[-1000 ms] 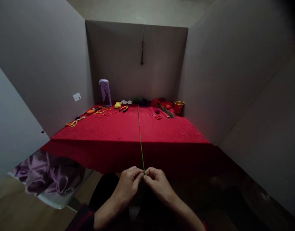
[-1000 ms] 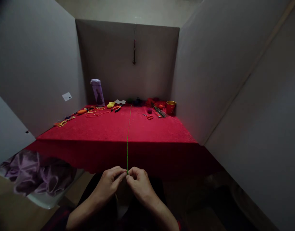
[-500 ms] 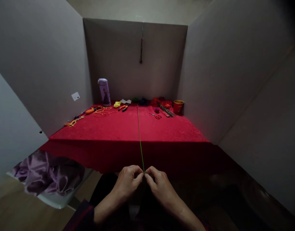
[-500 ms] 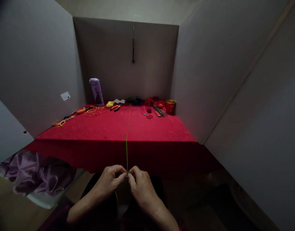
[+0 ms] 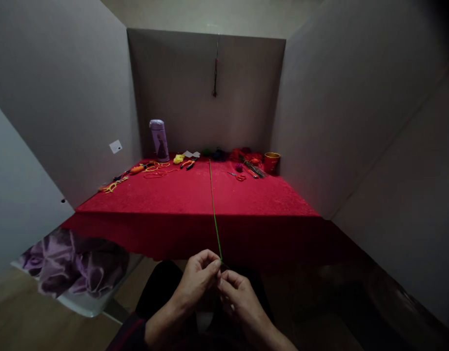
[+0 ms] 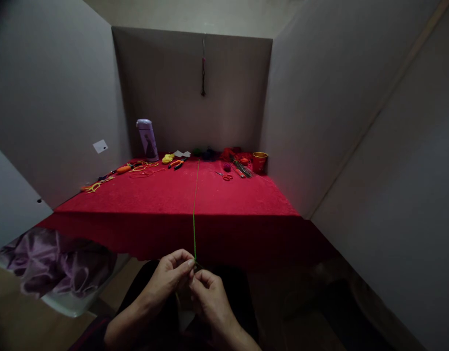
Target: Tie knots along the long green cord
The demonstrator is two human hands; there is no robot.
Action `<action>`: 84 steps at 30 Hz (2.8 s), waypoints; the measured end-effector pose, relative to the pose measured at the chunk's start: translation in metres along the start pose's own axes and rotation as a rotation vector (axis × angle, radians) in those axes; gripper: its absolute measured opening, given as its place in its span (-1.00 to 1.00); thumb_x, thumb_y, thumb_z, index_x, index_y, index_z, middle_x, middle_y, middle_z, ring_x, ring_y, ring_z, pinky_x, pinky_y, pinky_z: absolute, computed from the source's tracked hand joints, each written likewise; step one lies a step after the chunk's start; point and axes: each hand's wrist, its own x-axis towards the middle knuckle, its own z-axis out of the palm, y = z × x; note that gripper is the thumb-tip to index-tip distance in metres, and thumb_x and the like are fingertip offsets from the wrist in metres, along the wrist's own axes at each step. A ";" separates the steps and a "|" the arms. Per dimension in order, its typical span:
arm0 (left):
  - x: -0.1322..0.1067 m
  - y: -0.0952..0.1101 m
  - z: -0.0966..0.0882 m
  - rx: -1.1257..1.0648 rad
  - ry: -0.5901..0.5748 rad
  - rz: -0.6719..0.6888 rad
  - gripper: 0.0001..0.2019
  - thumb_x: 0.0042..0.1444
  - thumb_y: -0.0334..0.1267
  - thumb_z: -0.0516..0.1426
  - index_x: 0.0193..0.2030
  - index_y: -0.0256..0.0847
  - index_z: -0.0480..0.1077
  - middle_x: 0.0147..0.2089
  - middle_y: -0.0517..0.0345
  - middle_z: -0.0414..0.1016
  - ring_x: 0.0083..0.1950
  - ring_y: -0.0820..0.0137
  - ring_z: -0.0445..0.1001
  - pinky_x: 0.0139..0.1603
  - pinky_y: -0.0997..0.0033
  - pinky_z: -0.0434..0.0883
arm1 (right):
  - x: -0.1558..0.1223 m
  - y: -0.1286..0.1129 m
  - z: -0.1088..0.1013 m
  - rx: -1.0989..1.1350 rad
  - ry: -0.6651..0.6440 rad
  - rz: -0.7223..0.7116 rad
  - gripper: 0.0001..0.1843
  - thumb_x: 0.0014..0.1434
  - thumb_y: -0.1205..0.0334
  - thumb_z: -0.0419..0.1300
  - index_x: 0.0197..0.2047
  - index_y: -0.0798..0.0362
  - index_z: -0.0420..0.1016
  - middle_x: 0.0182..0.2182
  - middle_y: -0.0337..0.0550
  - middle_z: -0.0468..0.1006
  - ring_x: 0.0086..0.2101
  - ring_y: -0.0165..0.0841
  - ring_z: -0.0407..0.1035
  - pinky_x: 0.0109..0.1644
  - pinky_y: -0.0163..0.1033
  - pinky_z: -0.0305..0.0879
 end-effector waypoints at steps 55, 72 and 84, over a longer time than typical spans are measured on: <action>0.003 -0.006 -0.013 -0.308 -0.097 -0.164 -0.73 -0.22 -0.18 0.34 -0.45 -0.33 0.45 -0.52 0.18 0.42 -0.52 0.53 0.36 -0.45 0.55 0.26 | -0.003 -0.037 -0.004 -0.080 -0.050 -0.014 -0.65 -0.06 -0.01 0.23 -0.48 0.13 0.32 -0.75 -0.44 0.12 -0.74 -0.62 -0.12 -0.67 -0.43 -0.23; 0.003 -0.006 -0.011 -0.397 -0.015 -0.179 -0.70 -0.24 -0.27 0.35 -0.29 -0.27 0.52 -0.31 0.09 0.45 -0.42 0.49 0.40 -0.39 0.49 0.34 | -0.004 -0.031 0.012 0.125 -0.133 -0.047 -0.49 0.08 -0.22 0.08 -0.42 0.13 0.30 -0.72 -0.40 0.15 -0.75 -0.62 -0.06 -0.73 -0.48 -0.15; 0.003 -0.004 -0.009 -0.150 0.050 -0.078 -0.74 -0.11 -0.14 0.27 -0.47 -0.33 0.40 -0.56 0.22 0.36 -0.53 0.53 0.29 -0.48 0.54 0.23 | -0.002 -0.023 0.006 -0.250 0.003 -0.287 -0.63 0.16 0.00 0.09 -0.48 0.13 0.34 -0.63 -0.33 0.23 -0.60 -0.54 0.08 -0.54 -0.41 0.00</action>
